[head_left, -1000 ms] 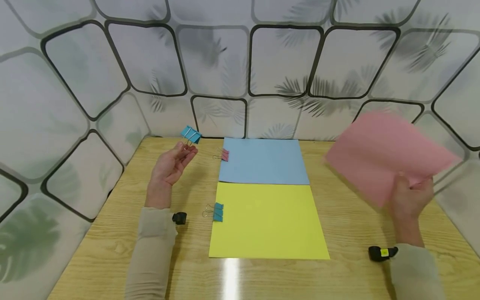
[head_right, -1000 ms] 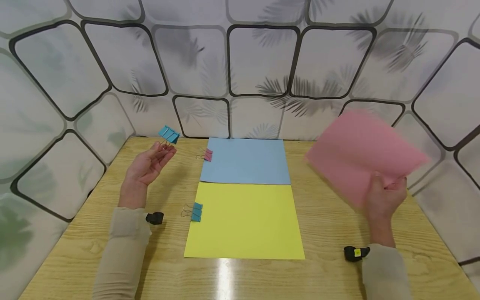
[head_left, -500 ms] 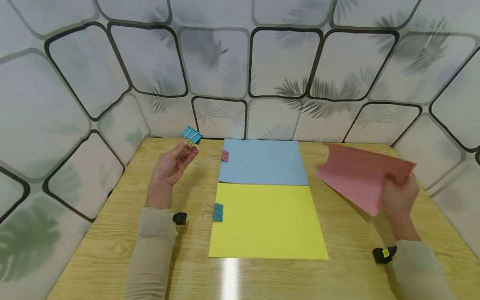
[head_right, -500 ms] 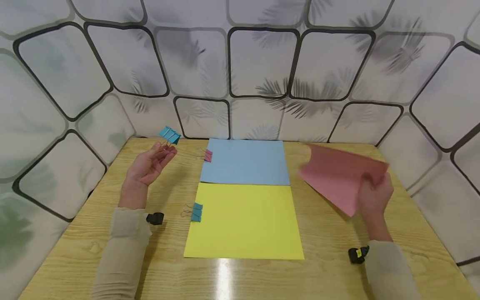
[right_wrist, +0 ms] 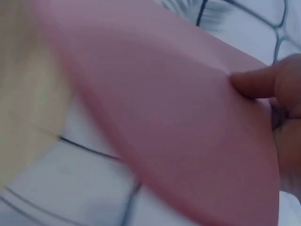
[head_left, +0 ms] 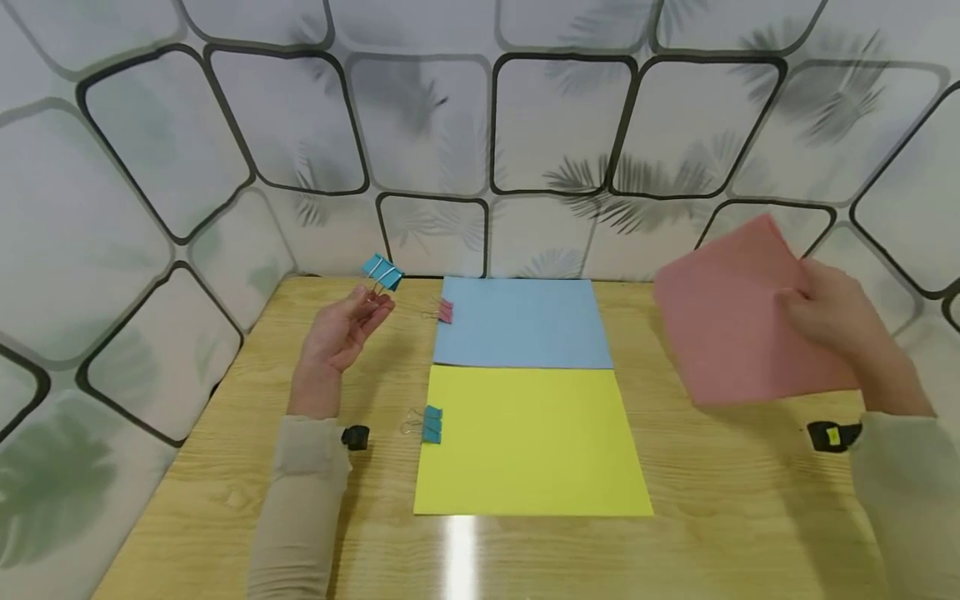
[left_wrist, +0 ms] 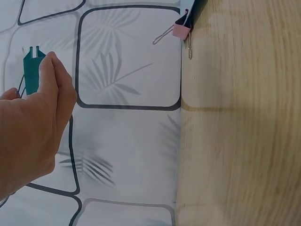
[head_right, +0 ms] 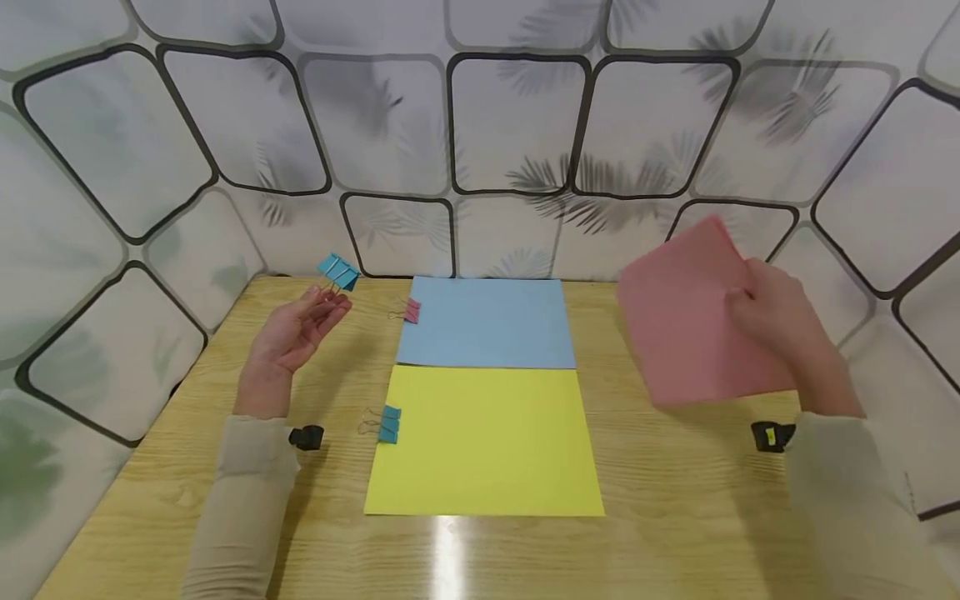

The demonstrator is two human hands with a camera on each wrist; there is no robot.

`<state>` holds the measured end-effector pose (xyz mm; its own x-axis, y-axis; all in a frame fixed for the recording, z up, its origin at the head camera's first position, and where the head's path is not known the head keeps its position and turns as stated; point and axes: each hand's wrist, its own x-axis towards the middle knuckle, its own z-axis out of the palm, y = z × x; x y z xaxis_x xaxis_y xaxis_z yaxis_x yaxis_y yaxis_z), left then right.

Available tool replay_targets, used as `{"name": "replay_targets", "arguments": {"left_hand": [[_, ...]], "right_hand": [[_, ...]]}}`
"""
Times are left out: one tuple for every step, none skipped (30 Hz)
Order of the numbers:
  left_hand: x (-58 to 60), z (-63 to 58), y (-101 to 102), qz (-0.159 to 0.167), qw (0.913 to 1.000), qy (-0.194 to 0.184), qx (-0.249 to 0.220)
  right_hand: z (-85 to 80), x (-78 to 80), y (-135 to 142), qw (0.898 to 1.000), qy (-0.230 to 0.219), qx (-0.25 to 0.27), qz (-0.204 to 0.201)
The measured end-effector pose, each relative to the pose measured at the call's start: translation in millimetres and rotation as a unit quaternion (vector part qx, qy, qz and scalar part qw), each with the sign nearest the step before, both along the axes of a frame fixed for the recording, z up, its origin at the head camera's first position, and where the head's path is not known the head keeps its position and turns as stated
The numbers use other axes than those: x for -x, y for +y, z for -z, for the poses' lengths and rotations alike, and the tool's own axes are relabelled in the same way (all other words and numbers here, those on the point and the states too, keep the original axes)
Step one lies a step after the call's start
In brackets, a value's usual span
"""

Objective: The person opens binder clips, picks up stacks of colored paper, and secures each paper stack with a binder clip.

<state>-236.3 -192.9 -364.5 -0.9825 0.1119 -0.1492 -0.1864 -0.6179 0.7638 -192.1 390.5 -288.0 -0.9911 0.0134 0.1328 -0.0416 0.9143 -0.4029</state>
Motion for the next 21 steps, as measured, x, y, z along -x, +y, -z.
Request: {"name": "replay_targets", "arguments": {"left_hand": [[-0.3, 0.5, -1, 0.001, 1.0, -0.001, -0.001], [-0.6, 1.1, -2, 0.003, 1.0, 0.0, 0.001], [-0.8, 1.9, -3, 0.004, 1.0, 0.0, 0.003], [-0.8, 2.8, -3, 0.003, 1.0, 0.0, 0.009], [-0.9, 3.7, -3, 0.004, 0.9999, 0.0, 0.01], [-1.1, 4.5, -3, 0.005, 0.9999, 0.0, 0.012], [-1.2, 5.3, -3, 0.006, 0.9999, 0.0, 0.013], [-1.4, 5.7, -3, 0.006, 0.9999, -0.001, 0.014], [-1.6, 5.9, -2, 0.007, 0.9999, 0.0, 0.015], [-1.8, 5.9, -2, 0.007, 0.9999, 0.0, 0.015], [-1.9, 5.7, -1, 0.01, 0.9999, 0.001, 0.012], [-1.7, 5.5, -1, 0.011, 0.9999, 0.003, 0.01], [-1.5, 4.9, -1, 0.011, 0.9999, 0.005, 0.009], [-1.1, 4.3, -1, 0.011, 0.9999, 0.009, 0.008], [-0.5, 3.7, -1, 0.012, 0.9998, 0.013, 0.007], [-0.1, 3.1, -2, 0.013, 0.9998, 0.016, 0.006], [0.5, 2.6, -2, 0.014, 0.9997, 0.019, 0.006], [0.9, 2.1, -2, 0.014, 0.9996, 0.021, 0.009], [1.1, 1.5, -3, 0.014, 0.9996, 0.023, 0.01], [1.3, 1.2, -3, 0.015, 0.9995, 0.024, 0.012], [1.2, 0.9, -3, 0.016, 0.9994, 0.026, 0.016]], "right_hand": [[-8.3, 6.1, -8, 0.999, -0.01, -0.033, -0.031], [-14.7, 11.6, -17, 0.996, -0.027, -0.059, -0.057], [-18.9, 17.1, -26, 0.993, -0.043, -0.08, -0.081], [-20.5, 22.0, -34, 0.989, -0.062, -0.093, -0.099], [-20.2, 25.9, -41, 0.985, -0.081, -0.098, -0.114], [-18.1, 29.1, -47, 0.982, -0.099, -0.101, -0.124], [-15.1, 31.2, -51, 0.98, -0.118, -0.099, -0.129], [-11.4, 32.6, -54, 0.977, -0.131, -0.1, -0.136], [-7.5, 33.2, -55, 0.975, -0.14, -0.103, -0.141], [-3.8, 33.2, -54, 0.973, -0.144, -0.109, -0.145], [-0.9, 32.7, -53, 0.971, -0.147, -0.115, -0.148], [1.3, 31.9, -51, 0.971, -0.147, -0.118, -0.149], [2.3, 31.1, -50, 0.971, -0.145, -0.122, -0.149], [2.4, 30.5, -47, 0.971, -0.137, -0.126, -0.15], [1.6, 29.9, -45, 0.972, -0.13, -0.127, -0.147], [0.0, 29.4, -43, 0.975, -0.12, -0.124, -0.143], [-2.0, 28.9, -41, 0.977, -0.108, -0.119, -0.138], [-4.1, 28.3, -39, 0.98, -0.093, -0.113, -0.133], [-6.1, 27.6, -37, 0.983, -0.073, -0.11, -0.126], [-7.9, 26.7, -35, 0.985, -0.052, -0.107, -0.122], [-9.3, 25.3, -33, 0.987, -0.035, -0.102, -0.116]]}}
